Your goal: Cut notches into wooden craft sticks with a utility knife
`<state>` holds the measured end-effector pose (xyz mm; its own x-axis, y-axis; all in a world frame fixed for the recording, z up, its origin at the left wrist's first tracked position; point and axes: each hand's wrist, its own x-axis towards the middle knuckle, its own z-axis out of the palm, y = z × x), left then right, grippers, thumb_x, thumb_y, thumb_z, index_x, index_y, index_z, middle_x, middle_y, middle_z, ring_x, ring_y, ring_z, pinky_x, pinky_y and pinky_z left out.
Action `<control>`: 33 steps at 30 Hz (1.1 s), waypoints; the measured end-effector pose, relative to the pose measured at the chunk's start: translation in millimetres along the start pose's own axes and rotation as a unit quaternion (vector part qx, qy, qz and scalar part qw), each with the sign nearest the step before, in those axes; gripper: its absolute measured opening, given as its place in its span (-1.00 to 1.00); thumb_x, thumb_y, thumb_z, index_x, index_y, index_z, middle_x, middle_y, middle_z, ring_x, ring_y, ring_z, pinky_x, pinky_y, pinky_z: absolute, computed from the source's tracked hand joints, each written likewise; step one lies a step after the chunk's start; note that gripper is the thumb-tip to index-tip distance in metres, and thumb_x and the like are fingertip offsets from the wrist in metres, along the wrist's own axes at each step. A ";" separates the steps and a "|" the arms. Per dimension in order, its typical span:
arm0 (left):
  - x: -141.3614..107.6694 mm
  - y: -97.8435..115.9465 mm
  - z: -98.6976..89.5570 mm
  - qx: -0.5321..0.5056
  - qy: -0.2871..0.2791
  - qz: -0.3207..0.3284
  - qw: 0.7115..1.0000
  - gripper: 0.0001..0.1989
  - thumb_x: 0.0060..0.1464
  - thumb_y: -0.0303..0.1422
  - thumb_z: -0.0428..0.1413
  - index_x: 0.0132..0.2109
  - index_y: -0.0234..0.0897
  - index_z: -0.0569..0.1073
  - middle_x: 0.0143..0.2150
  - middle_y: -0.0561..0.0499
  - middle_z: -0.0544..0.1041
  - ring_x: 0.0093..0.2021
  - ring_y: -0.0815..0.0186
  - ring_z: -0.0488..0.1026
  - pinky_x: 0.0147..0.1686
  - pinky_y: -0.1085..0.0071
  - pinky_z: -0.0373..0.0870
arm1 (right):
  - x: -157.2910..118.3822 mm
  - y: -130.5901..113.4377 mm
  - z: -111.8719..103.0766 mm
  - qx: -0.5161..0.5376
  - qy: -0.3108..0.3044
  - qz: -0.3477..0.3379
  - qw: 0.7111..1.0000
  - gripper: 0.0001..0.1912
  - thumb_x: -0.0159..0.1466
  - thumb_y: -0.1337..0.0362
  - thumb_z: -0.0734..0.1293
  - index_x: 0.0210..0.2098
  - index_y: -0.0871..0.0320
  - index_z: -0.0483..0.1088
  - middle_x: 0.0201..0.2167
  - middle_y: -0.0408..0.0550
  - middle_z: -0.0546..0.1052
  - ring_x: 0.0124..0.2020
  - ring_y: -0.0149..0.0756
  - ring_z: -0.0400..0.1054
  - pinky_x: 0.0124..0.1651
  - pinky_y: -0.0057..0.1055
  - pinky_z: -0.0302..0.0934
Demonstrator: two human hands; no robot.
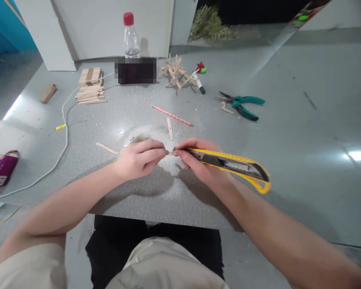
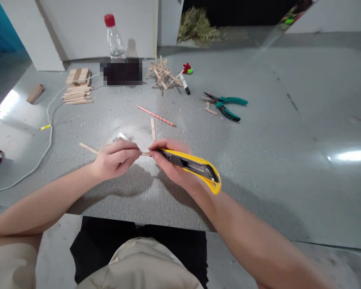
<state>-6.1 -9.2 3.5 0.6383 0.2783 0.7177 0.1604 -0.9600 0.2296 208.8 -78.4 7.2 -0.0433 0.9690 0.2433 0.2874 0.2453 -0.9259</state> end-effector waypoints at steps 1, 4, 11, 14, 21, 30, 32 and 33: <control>-0.2 -0.6 0.2 0.005 -0.002 0.006 1.000 -0.83 0.23 -0.46 0.12 -0.04 -0.22 0.45 -0.16 -0.04 0.57 -0.28 0.38 0.53 -0.29 0.44 0.49 | -0.6 0.8 0.1 0.007 -0.001 -0.002 1.000 -0.90 0.32 0.16 0.34 -0.25 0.04 0.45 -0.60 -0.28 0.41 -0.62 -0.41 0.28 -0.52 -0.40 0.24; -0.5 -2.1 0.7 0.023 -0.004 0.017 1.000 -0.82 0.20 -0.43 0.17 -0.04 -0.22 0.46 -0.19 -0.02 0.58 -0.31 0.36 0.52 -0.31 0.42 0.47 | -1.3 3.0 -0.5 0.018 -0.005 -0.005 1.000 -0.91 0.33 0.18 0.34 -0.24 0.03 0.45 -0.62 -0.28 0.39 -0.62 -0.40 0.27 -0.53 -0.39 0.25; 0.1 -2.1 1.3 0.059 -0.024 0.029 0.998 -0.79 0.21 -0.44 0.12 -0.01 -0.19 0.45 -0.22 0.01 0.58 -0.35 0.36 0.48 -0.31 0.41 0.42 | -0.5 10.0 -2.0 0.009 -0.015 -0.017 1.000 -0.91 0.32 0.19 0.35 -0.24 0.04 0.45 -0.43 -0.20 0.55 -0.51 -0.38 0.38 -0.45 -0.39 0.31; 0.2 -2.0 1.0 0.073 -0.039 0.039 0.996 -0.82 0.22 -0.46 0.07 -0.07 -0.15 0.46 -0.23 0.03 0.58 -0.36 0.37 0.46 -0.31 0.40 0.39 | -0.1 11.0 -2.6 -0.007 -0.019 -0.020 1.000 -0.93 0.32 0.21 0.35 -0.24 0.05 0.46 -0.38 -0.17 0.56 -0.41 -0.36 0.44 -0.37 -0.39 0.33; -1.2 -1.7 1.9 0.089 -0.053 0.020 0.994 -0.90 0.17 -0.44 0.14 -0.15 -0.21 0.44 -0.20 0.01 0.59 -0.35 0.35 0.46 -0.30 0.39 0.37 | -0.7 10.4 -3.4 -0.025 -0.023 -0.033 0.999 -0.93 0.32 0.22 0.34 -0.25 0.06 0.46 -0.41 -0.18 0.55 -0.40 -0.36 0.44 -0.32 -0.38 0.34; 0.4 0.5 9.2 0.069 -0.055 -0.016 0.996 -0.91 0.19 -0.44 0.14 -0.15 -0.19 0.45 -0.20 0.04 0.60 -0.33 0.35 0.49 -0.30 0.38 0.35 | -0.7 11.0 -1.6 -0.033 -0.012 -0.051 0.998 -0.96 0.32 0.26 0.34 -0.25 0.06 0.45 -0.38 -0.17 0.57 -0.40 -0.37 0.45 -0.30 -0.39 0.35; 1.2 0.4 8.7 0.050 -0.056 -0.044 0.996 -0.95 0.20 -0.41 0.13 -0.17 -0.22 0.43 -0.20 0.02 0.60 -0.29 0.33 0.51 -0.27 0.38 0.37 | -0.3 11.1 -3.3 -0.035 -0.011 -0.057 0.998 -0.96 0.32 0.26 0.34 -0.26 0.05 0.45 -0.40 -0.17 0.57 -0.42 -0.37 0.43 -0.30 -0.39 0.34; 1.7 0.4 8.5 0.039 -0.056 -0.062 0.996 -0.96 0.21 -0.40 0.13 -0.18 -0.23 0.43 -0.20 0.00 0.59 -0.27 0.32 0.52 -0.26 0.38 0.38 | -0.2 11.5 -4.5 -0.038 -0.011 -0.059 0.997 -0.96 0.32 0.26 0.34 -0.26 0.05 0.45 -0.40 -0.17 0.57 -0.43 -0.37 0.43 -0.31 -0.39 0.34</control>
<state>1.4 -9.4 -0.8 0.6896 0.3931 0.6082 0.2975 -0.9195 0.2570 216.4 -75.9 -2.2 -0.1011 0.9339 0.3431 0.3505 0.3562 -0.8662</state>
